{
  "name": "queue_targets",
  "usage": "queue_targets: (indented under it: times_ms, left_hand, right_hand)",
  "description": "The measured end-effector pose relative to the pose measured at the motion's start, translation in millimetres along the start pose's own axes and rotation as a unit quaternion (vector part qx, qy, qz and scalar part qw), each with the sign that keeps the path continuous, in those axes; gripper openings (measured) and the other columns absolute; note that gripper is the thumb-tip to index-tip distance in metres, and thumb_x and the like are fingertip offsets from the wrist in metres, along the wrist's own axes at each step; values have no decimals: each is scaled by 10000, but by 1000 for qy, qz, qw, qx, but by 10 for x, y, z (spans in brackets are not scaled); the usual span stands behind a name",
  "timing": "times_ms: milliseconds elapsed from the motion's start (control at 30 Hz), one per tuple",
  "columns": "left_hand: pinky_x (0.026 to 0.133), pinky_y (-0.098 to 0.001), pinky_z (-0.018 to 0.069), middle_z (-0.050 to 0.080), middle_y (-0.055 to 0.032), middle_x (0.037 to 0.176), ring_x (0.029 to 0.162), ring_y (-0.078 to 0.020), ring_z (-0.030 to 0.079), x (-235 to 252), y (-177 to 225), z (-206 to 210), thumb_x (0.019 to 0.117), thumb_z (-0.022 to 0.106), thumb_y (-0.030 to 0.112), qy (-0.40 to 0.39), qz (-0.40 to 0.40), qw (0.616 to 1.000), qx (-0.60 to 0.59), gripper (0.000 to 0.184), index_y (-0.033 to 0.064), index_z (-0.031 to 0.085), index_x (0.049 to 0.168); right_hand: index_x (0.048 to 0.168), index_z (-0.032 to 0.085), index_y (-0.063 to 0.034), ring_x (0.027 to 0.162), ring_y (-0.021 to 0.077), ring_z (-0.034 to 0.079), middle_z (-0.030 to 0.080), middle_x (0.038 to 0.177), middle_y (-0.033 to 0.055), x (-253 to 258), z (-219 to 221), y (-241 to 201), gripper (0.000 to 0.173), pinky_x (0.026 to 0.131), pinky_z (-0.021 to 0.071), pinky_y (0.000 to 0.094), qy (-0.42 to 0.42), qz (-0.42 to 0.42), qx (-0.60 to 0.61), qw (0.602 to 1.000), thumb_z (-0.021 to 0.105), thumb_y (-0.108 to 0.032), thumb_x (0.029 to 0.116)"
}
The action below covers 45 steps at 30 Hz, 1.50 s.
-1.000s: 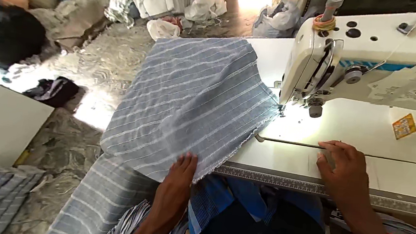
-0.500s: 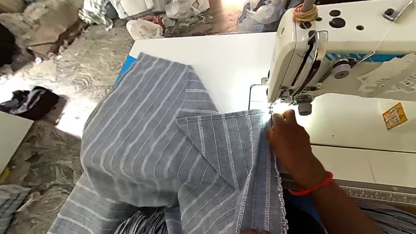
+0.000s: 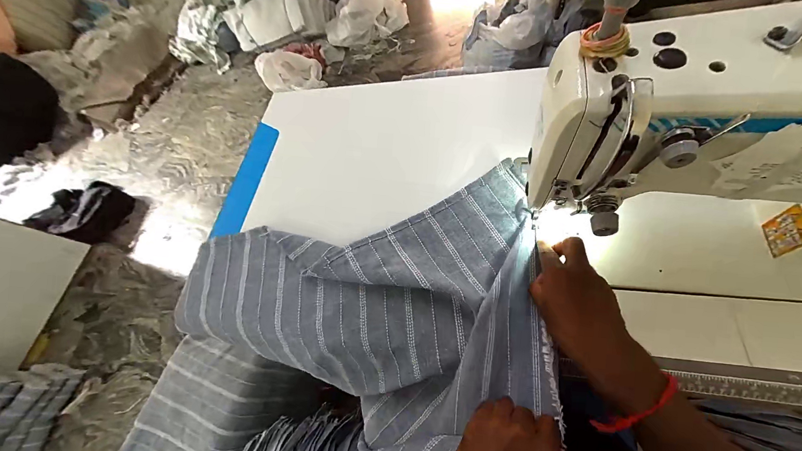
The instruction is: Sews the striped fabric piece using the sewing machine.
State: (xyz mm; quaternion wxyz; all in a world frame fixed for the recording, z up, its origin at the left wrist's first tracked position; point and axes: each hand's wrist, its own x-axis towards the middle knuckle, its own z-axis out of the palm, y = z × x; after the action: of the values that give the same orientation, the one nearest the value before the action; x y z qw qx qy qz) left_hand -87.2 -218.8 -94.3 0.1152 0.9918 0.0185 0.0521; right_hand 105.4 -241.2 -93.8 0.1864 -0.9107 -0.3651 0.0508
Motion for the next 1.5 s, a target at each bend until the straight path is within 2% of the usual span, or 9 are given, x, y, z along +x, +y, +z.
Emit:
queue_targets:
  times_ms: [200,467,600,700,833,1000,1333,1400,1500]
  left_hand:
    - [536,-383,547,657,-71,715,711,-276,691,65,-22,92,891,624,76,-10,-57,998,13,129,102,750,902]
    - [565,-402,538,657,-65,710,732,-277,691,42,-39,166,882,645,103,14,-71,997,39,102,124,745,875]
    - [541,-438,575,681,-124,810,718,-312,709,46,-20,15,895,630,68,-73,-114,989,-57,191,94,734,1054]
    - [537,-469,560,698,-128,881,701,-309,710,137,-9,-117,933,593,154,-148,-147,974,-91,233,98,717,1123]
    - [544,-480,552,704,-125,877,727,-302,715,179,-5,-141,932,600,246,-171,-130,974,-76,235,68,725,1019]
    - [626,-477,564,690,-134,955,824,-302,709,312,-67,-138,953,564,242,-179,-117,967,-137,253,45,710,1020]
    - [589,-454,551,682,-93,902,747,-263,692,736,-226,-82,998,557,277,-110,-162,975,-102,260,90,730,1049]
    - [598,-460,548,681,-106,897,761,-272,693,834,-303,-50,999,561,259,-90,-160,974,-134,255,72,724,1058]
    - [708,-449,577,673,-87,932,852,-247,683,797,-380,-59,957,620,200,-16,-139,973,-181,217,89,719,1115]
  right_hand:
    - [1367,592,38,845,377,682,552,1277,247,0,26,23,421,677,597,499,2,10,5,1000,652,-60,961]
    - [1370,583,36,836,375,689,539,1299,257,7,20,14,448,688,603,513,-15,19,-5,1000,685,-80,950]
    - [1389,566,46,841,381,688,544,1297,262,-38,47,22,443,692,600,514,-10,12,-2,1000,643,-65,967]
    - [1379,571,49,821,379,684,546,1281,261,-55,40,30,443,673,597,507,0,4,3,1000,655,-59,957]
    - [1372,576,41,815,366,683,549,1272,253,-45,34,36,449,669,597,497,-2,1,6,1000,677,-70,949]
    - [1376,572,45,820,368,680,540,1288,249,-58,28,30,446,671,594,503,-3,7,13,1000,666,-53,951]
    - [1363,594,50,842,372,686,558,1274,254,-63,24,84,407,682,597,504,-5,-12,14,1000,632,-67,974]
    - [1346,609,54,819,376,679,575,1217,254,13,-32,89,391,682,591,517,-22,-18,10,1000,642,-81,980]
    - [1295,629,58,777,411,681,672,917,239,147,-113,110,354,664,554,580,-50,-15,20,998,634,-130,995]
